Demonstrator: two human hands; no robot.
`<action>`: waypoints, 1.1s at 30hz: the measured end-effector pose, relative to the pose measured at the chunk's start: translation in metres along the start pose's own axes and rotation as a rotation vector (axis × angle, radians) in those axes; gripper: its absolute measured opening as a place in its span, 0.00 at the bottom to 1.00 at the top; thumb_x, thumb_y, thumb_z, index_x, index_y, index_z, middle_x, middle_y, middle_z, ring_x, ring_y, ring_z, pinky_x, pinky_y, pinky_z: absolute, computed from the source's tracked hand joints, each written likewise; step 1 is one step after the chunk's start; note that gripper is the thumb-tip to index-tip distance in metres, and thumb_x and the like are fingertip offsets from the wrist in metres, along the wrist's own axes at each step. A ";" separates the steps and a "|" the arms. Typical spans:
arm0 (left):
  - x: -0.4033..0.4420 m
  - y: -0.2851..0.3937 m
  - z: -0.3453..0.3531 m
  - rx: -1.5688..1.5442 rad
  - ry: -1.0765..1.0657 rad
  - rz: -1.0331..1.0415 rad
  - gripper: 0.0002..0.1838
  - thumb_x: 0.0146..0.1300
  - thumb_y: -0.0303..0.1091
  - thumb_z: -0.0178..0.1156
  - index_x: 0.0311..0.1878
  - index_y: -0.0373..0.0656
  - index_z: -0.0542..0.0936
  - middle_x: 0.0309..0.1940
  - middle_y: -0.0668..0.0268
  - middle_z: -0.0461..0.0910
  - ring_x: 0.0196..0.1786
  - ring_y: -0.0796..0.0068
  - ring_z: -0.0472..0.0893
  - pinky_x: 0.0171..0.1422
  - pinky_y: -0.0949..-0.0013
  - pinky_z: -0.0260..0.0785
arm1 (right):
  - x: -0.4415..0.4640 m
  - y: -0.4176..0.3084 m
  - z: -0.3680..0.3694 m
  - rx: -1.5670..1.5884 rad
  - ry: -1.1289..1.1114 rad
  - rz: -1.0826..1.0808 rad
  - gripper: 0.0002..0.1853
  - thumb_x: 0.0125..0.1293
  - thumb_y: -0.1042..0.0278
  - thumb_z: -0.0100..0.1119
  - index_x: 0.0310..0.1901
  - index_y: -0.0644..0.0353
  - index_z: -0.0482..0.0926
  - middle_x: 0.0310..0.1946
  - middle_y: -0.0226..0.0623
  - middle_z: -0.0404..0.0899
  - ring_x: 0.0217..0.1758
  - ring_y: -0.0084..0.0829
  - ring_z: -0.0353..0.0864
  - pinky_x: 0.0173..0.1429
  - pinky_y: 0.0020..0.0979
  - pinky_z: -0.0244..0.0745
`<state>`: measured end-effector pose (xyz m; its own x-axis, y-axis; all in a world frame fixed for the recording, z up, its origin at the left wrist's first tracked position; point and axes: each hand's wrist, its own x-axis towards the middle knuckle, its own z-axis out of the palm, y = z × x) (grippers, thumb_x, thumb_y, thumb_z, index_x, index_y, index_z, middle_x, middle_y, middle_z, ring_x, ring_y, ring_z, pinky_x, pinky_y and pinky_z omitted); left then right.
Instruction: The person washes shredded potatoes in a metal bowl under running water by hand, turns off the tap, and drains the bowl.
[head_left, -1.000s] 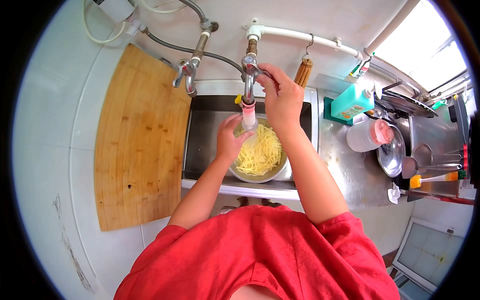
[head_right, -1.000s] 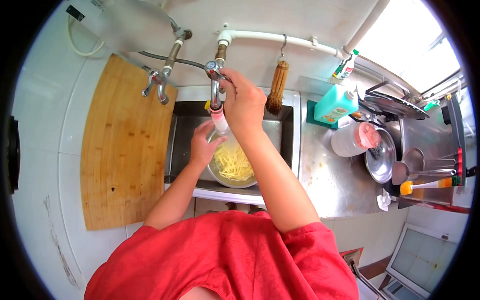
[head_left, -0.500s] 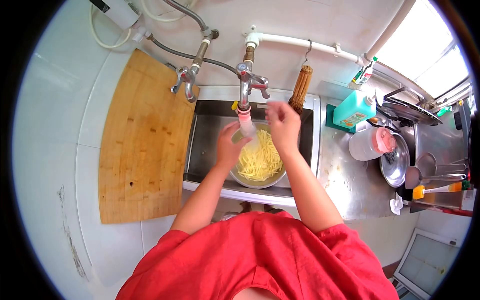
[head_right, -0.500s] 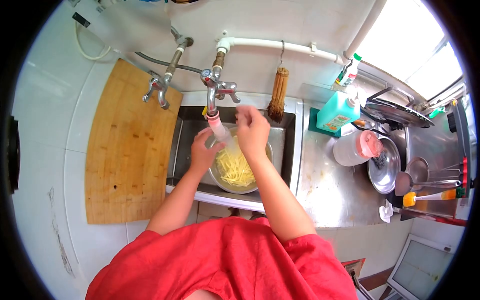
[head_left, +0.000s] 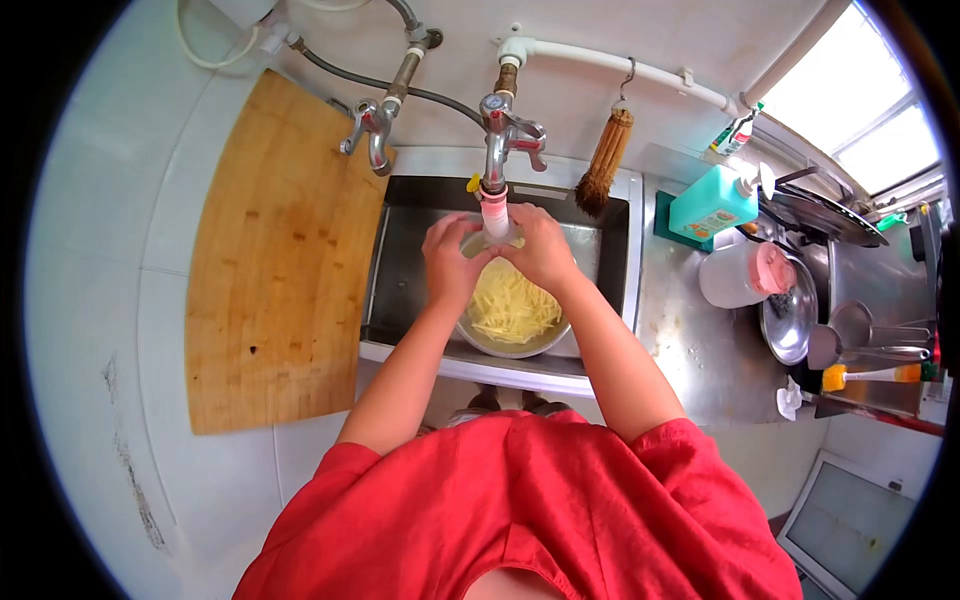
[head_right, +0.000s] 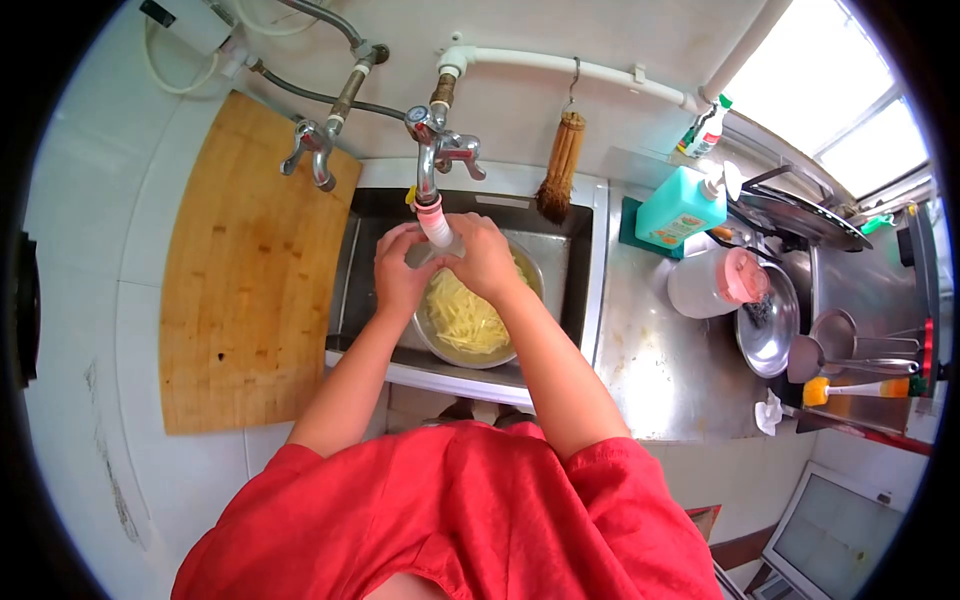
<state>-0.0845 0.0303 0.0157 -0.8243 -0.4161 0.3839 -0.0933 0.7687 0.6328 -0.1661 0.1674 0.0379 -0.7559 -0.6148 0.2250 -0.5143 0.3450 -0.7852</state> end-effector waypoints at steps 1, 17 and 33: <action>0.001 0.000 0.002 0.000 -0.001 0.024 0.22 0.37 0.26 0.74 0.41 0.42 0.81 0.50 0.65 0.78 0.55 0.60 0.74 0.60 0.61 0.68 | 0.000 0.000 -0.002 -0.012 -0.003 0.005 0.29 0.42 0.73 0.71 0.52 0.58 0.76 0.43 0.43 0.77 0.48 0.49 0.74 0.53 0.43 0.70; -0.005 0.000 0.004 -0.127 -0.070 0.058 0.18 0.40 0.28 0.74 0.37 0.42 0.80 0.52 0.64 0.78 0.56 0.60 0.75 0.59 0.62 0.69 | 0.001 -0.018 -0.020 -0.183 -0.076 0.117 0.25 0.37 0.62 0.74 0.41 0.59 0.82 0.33 0.43 0.79 0.38 0.45 0.79 0.47 0.40 0.74; -0.002 -0.013 -0.021 -0.157 -0.091 -0.025 0.20 0.45 0.33 0.74 0.45 0.45 0.83 0.57 0.61 0.76 0.60 0.61 0.73 0.64 0.62 0.65 | 0.001 -0.018 0.013 -0.019 0.055 0.208 0.21 0.41 0.67 0.74 0.40 0.61 0.82 0.33 0.41 0.82 0.39 0.39 0.81 0.45 0.36 0.75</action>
<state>-0.0701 0.0105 0.0209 -0.8708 -0.3825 0.3089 -0.0317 0.6706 0.7412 -0.1528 0.1516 0.0451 -0.8672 -0.4896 0.0908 -0.3520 0.4738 -0.8072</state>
